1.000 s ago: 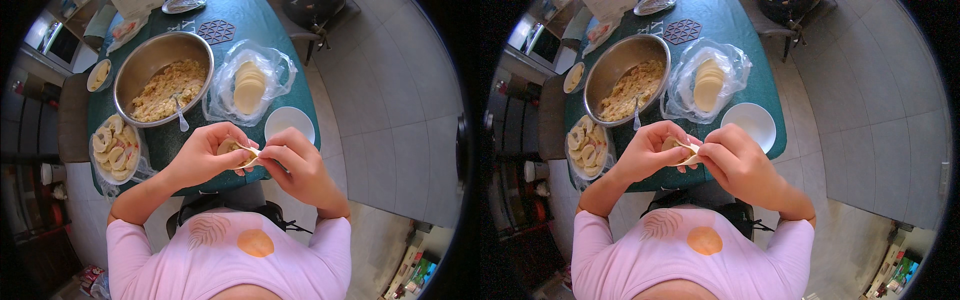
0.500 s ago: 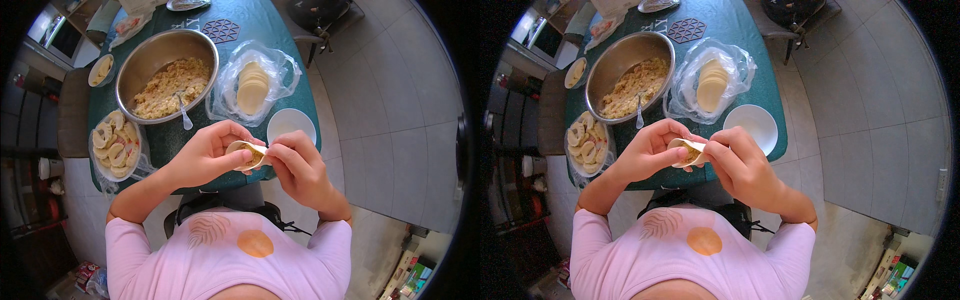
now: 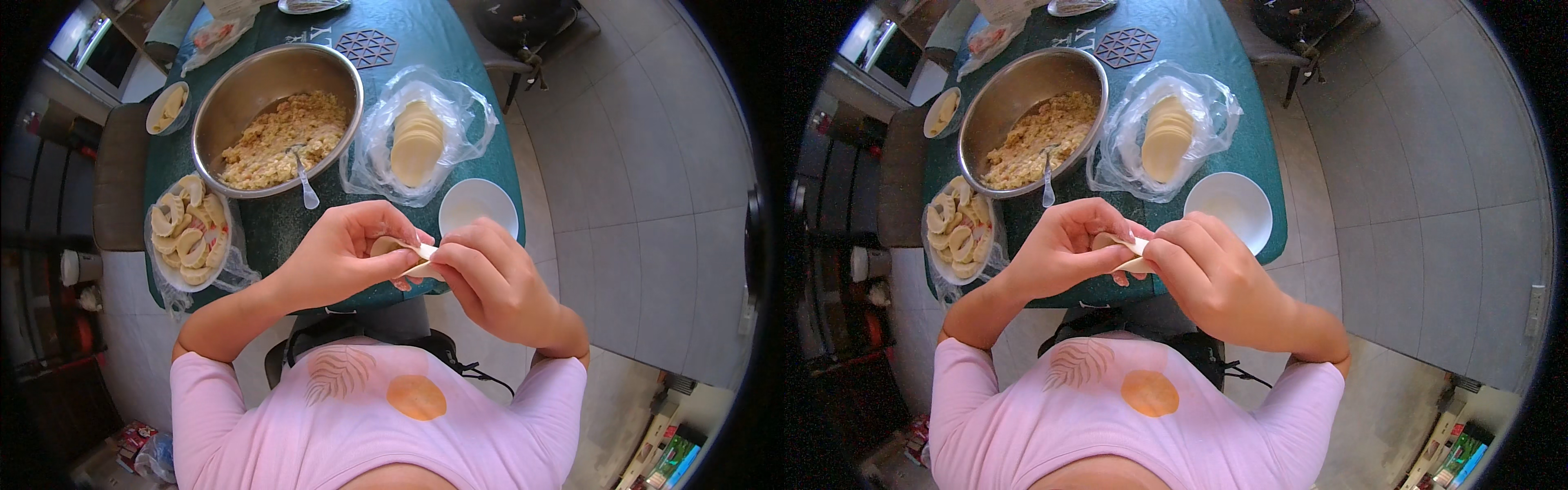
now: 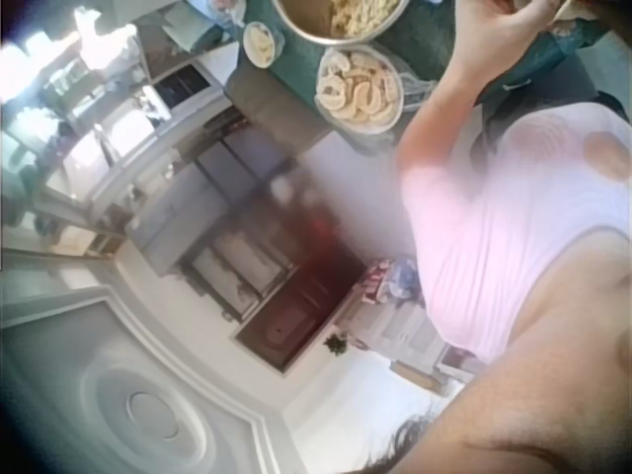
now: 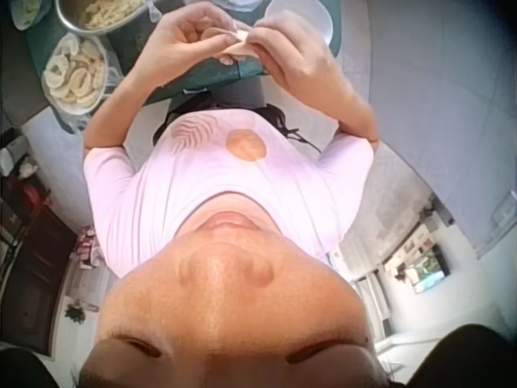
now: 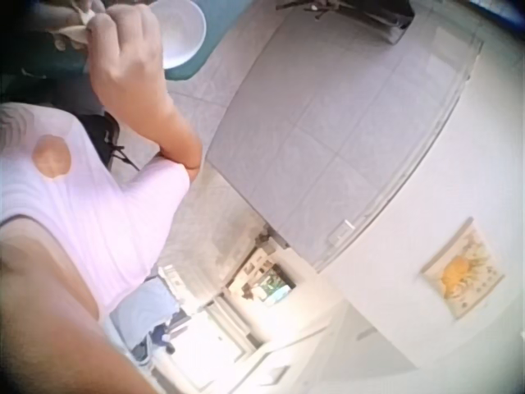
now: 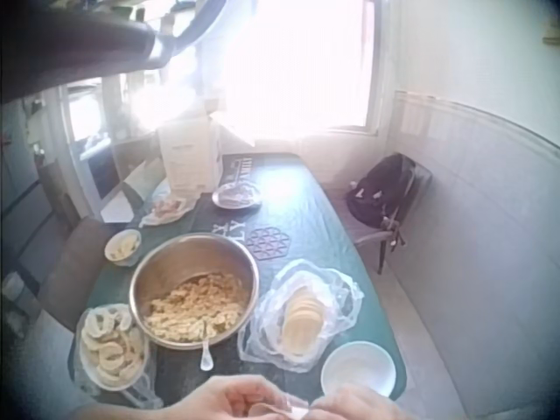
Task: The person assembles dumplings by placing a spoonful of filling onto a round wrapper and folding the edges to seal them. The finished dumplings are placed on a plate next to the workstation.
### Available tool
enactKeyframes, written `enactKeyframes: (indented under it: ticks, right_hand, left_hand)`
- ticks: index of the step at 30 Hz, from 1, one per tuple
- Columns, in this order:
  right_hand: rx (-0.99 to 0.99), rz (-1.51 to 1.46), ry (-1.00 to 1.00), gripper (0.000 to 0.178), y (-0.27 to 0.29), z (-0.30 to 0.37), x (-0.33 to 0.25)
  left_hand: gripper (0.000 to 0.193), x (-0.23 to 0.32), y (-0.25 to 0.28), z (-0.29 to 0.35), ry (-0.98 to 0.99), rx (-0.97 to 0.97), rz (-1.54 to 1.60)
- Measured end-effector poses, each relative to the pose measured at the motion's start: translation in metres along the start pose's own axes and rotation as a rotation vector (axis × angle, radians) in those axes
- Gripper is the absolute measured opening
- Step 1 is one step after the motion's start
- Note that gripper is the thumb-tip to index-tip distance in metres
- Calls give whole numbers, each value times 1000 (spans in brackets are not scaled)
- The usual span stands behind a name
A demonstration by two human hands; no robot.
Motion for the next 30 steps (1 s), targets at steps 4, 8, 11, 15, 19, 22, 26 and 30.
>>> enactKeyframes:
  ticks: [4, 8, 11, 15, 19, 22, 26, 30]
  right_hand:
    - [45, -40, -29, 34, -3, 3, 4]
    - [34, -49, -37, 36, -4, 2, 4]
    - [32, -67, -61, 33, -4, 4, 6]
    - [48, -88, -121, 28, -3, 4, 6]
    - [34, -48, -90, 24, -4, 4, 6]
    - [40, -65, -59, 24, -5, 4, 5]
    - [70, -104, -93, 24, -4, 5, 8]
    - [96, -140, -127, 24, -4, 4, 7]
  left_hand:
    - [14, -3, 3, 1, -88, -26, -115]
    - [15, -1, 2, 1, -122, -8, -130]
    - [16, 3, 2, 0, -83, -2, -128]
    - [15, -1, 4, -1, -78, 7, -159]
    - [13, -2, 5, -3, -152, -10, -262]
    - [13, -1, 3, -4, -86, 5, -275]
    - [12, 2, 1, -4, -18, 39, -181]
    - [12, 2, 1, -3, 16, 16, -199]
Point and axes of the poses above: each hand's wrist, its own z-axis away from the middle knuckle, its own y-axis out of the back of the hand, x = y × z, the point moved 5 cm from there along -z, towards the middle knuckle, and after that the axes turned 3 degrees about -z, right-handed, at the moved point
